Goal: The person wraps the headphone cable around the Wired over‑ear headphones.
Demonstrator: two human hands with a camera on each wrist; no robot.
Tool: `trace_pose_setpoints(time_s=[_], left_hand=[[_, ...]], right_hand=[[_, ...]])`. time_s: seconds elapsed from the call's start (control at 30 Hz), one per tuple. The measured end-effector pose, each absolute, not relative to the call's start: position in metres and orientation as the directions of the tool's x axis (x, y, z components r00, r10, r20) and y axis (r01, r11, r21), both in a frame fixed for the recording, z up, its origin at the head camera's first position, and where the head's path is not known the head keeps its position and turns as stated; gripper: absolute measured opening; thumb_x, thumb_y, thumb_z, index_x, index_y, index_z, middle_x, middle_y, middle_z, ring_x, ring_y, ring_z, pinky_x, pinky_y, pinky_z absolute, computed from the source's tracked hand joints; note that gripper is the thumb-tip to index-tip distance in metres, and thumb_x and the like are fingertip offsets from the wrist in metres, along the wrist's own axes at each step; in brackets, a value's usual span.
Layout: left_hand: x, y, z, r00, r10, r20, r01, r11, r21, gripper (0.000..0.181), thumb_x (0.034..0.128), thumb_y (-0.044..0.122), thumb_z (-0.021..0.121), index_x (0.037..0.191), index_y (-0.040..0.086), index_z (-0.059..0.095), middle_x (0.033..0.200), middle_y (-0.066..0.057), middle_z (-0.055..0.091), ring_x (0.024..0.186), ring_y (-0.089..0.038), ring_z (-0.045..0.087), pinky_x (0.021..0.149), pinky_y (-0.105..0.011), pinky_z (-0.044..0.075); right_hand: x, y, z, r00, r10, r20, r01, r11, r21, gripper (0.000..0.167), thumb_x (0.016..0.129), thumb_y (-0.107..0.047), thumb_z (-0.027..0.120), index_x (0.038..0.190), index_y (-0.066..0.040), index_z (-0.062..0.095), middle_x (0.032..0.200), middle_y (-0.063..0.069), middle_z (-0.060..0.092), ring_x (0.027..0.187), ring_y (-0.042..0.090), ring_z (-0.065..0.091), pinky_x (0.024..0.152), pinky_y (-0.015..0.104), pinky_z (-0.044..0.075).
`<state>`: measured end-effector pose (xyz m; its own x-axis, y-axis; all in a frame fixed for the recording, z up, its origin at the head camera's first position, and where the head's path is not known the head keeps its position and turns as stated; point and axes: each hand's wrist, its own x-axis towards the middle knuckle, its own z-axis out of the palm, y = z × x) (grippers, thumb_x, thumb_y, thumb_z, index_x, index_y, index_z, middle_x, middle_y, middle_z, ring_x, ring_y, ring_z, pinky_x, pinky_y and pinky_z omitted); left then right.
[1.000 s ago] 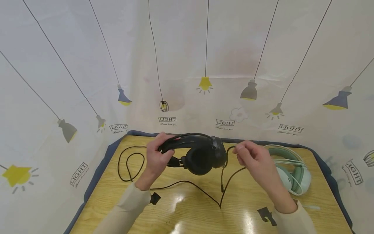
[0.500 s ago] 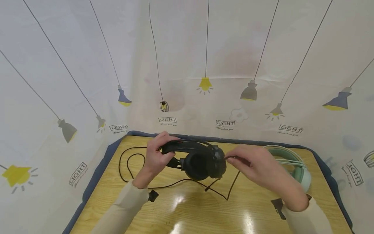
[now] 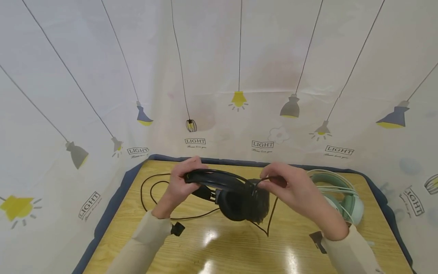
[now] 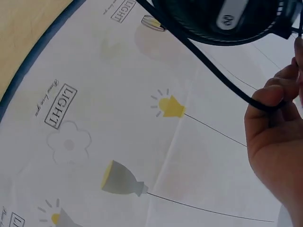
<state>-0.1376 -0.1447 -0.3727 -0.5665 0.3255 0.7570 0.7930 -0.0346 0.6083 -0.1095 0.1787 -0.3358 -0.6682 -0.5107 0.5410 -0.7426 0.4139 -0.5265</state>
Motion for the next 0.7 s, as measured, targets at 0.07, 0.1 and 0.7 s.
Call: trace_pose_setpoints(time_s=[0.07, 0.1, 0.7], left_hand=[[-0.138, -0.148, -0.372, -0.58, 0.35, 0.736, 0.757, -0.105, 0.646, 0.029, 0.0805, -0.002, 0.06, 0.106, 0.0, 0.074, 0.077, -0.005, 0.051, 0.065, -0.017, 0.039, 0.059, -0.033, 0.031], [-0.138, -0.149, -0.371, -0.588, 0.359, 0.725, 0.734, -0.14, 0.665, 0.03, 0.0818, -0.001, 0.059, 0.107, 0.002, 0.075, 0.077, -0.005, 0.05, 0.065, -0.018, 0.038, 0.06, -0.033, 0.031], [-0.135, -0.136, -0.385, -0.776, 0.296, 0.557, 0.293, -0.613, 0.733, 0.057, 0.0843, -0.006, 0.046, 0.118, 0.026, 0.079, 0.103, 0.007, 0.076, 0.054, -0.012, 0.029, 0.054, -0.028, 0.022]], right_hand=[[-0.112, 0.178, -0.336, -0.673, -0.539, 0.506, -0.724, 0.339, -0.601, 0.036, 0.085, 0.004, 0.079, 0.103, -0.025, 0.068, 0.089, -0.012, 0.063, 0.072, 0.006, 0.055, 0.062, 0.021, 0.046], [-0.113, 0.177, -0.336, -0.666, -0.561, 0.492, -0.714, 0.288, -0.638, 0.036, 0.086, 0.006, 0.077, 0.103, -0.025, 0.068, 0.091, -0.01, 0.065, 0.074, 0.007, 0.057, 0.064, 0.022, 0.048], [-0.138, 0.169, -0.344, -0.654, -0.682, 0.329, -0.472, 0.028, -0.881, 0.023, 0.102, 0.005, 0.055, 0.11, -0.011, 0.069, 0.102, 0.0, 0.064, 0.08, 0.015, 0.056, 0.068, 0.03, 0.05]])
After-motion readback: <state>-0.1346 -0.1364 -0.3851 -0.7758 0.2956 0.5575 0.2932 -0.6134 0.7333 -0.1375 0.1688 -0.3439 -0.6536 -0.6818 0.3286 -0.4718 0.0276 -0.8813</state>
